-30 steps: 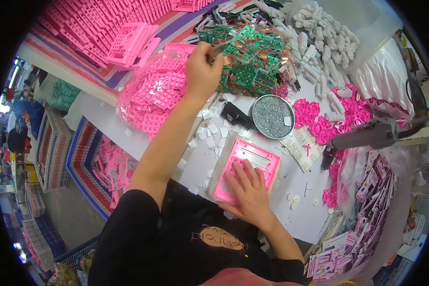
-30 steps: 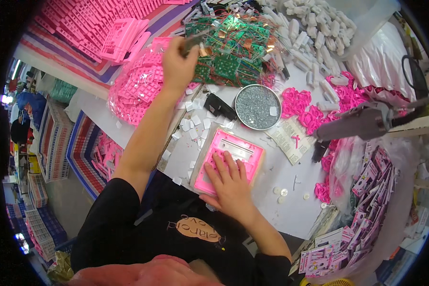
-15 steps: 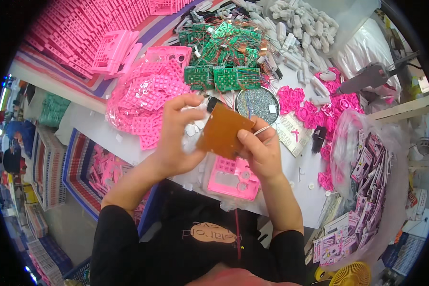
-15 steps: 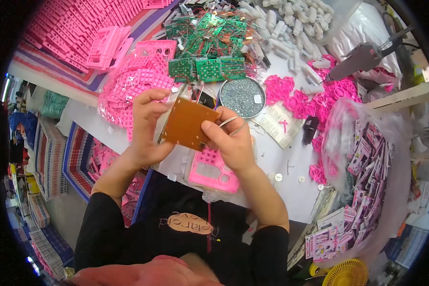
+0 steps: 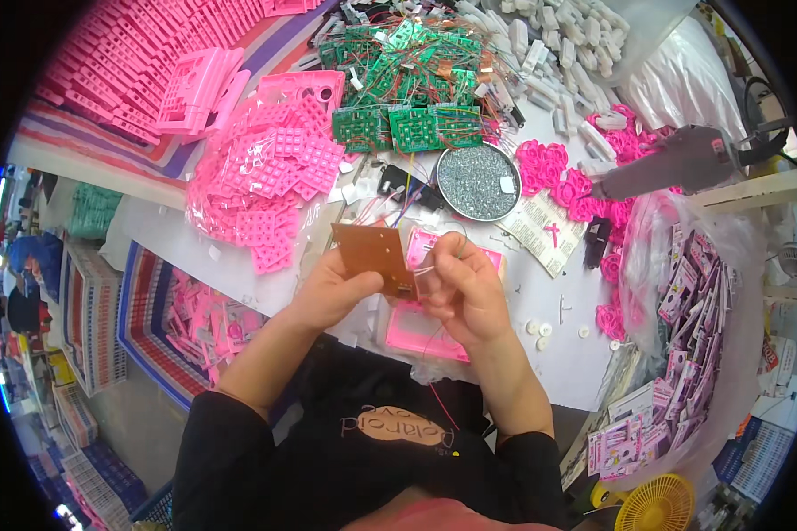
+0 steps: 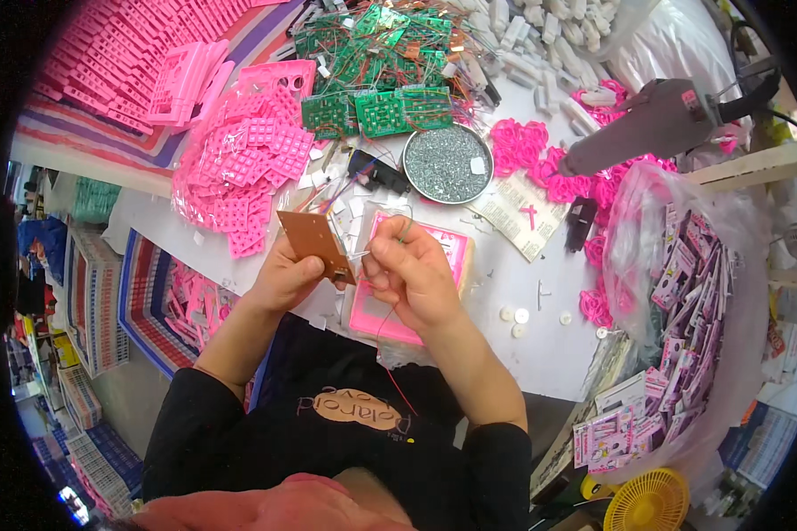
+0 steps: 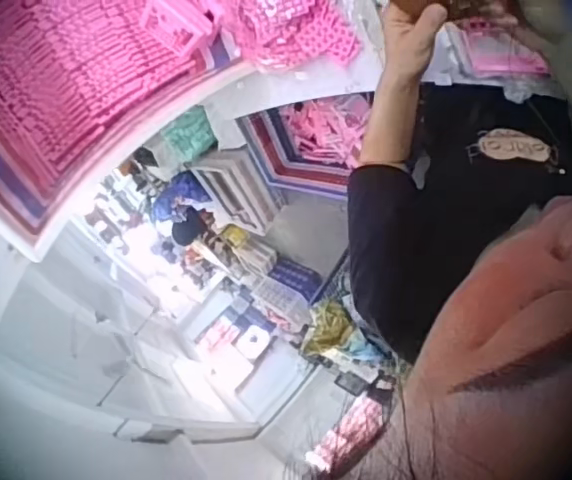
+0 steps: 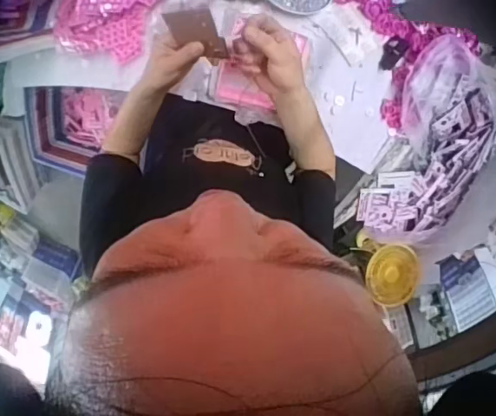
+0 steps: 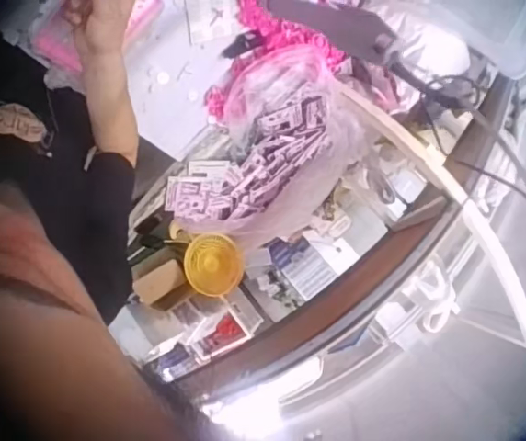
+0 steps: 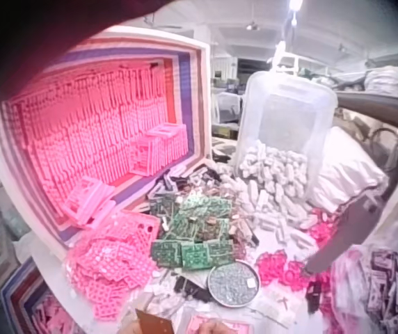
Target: Assembling a pink toy calculator by installing internal wiring and components using a glue gun.
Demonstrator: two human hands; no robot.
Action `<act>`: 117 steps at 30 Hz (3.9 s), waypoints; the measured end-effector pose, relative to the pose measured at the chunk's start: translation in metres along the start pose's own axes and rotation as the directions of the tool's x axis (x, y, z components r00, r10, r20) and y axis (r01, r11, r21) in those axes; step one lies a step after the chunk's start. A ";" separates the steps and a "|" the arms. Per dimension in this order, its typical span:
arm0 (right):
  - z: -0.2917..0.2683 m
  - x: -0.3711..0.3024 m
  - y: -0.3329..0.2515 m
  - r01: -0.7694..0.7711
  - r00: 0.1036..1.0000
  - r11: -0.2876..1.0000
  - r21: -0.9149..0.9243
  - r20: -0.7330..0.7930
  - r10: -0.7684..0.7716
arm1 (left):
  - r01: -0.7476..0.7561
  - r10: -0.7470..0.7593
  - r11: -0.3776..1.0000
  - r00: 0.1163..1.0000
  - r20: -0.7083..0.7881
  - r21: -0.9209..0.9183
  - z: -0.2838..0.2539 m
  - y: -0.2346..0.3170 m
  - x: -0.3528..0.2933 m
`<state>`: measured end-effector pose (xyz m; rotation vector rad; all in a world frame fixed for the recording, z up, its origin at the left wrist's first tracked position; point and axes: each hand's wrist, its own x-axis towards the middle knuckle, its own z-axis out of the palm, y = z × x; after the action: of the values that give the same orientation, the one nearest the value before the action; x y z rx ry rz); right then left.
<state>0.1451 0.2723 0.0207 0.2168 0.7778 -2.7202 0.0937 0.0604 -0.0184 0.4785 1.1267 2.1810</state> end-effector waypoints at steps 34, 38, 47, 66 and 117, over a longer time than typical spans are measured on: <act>-0.104 -0.207 -0.051 -0.460 0.840 0.670 -0.583 -0.531 0.114 | 0.413 -0.396 0.802 0.908 -0.133 0.432 0.040 0.051 -0.017; -0.054 -0.207 -0.064 -0.261 0.914 -0.124 -0.957 -0.204 -0.350 | -0.180 -0.302 0.560 0.865 0.402 0.809 0.076 0.048 -0.015; -0.015 -0.126 -0.045 -0.362 0.630 0.125 -0.924 -0.143 0.763 | -0.253 -0.225 0.561 0.869 0.440 0.788 0.088 0.038 -0.024; -0.052 -0.016 -0.009 0.143 0.989 0.362 -0.921 0.118 -0.089 | 0.596 -0.597 0.801 0.803 0.003 0.056 0.049 -0.010 -0.074; -0.011 -0.046 0.029 0.142 0.965 -0.732 -0.666 0.259 -0.048 | -0.384 0.004 -0.545 0.888 0.460 0.745 -0.004 -0.042 0.241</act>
<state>0.1988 0.2665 0.0081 -0.5360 3.0569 -0.3695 -0.0704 0.2395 -0.0477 1.8401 2.8643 0.2215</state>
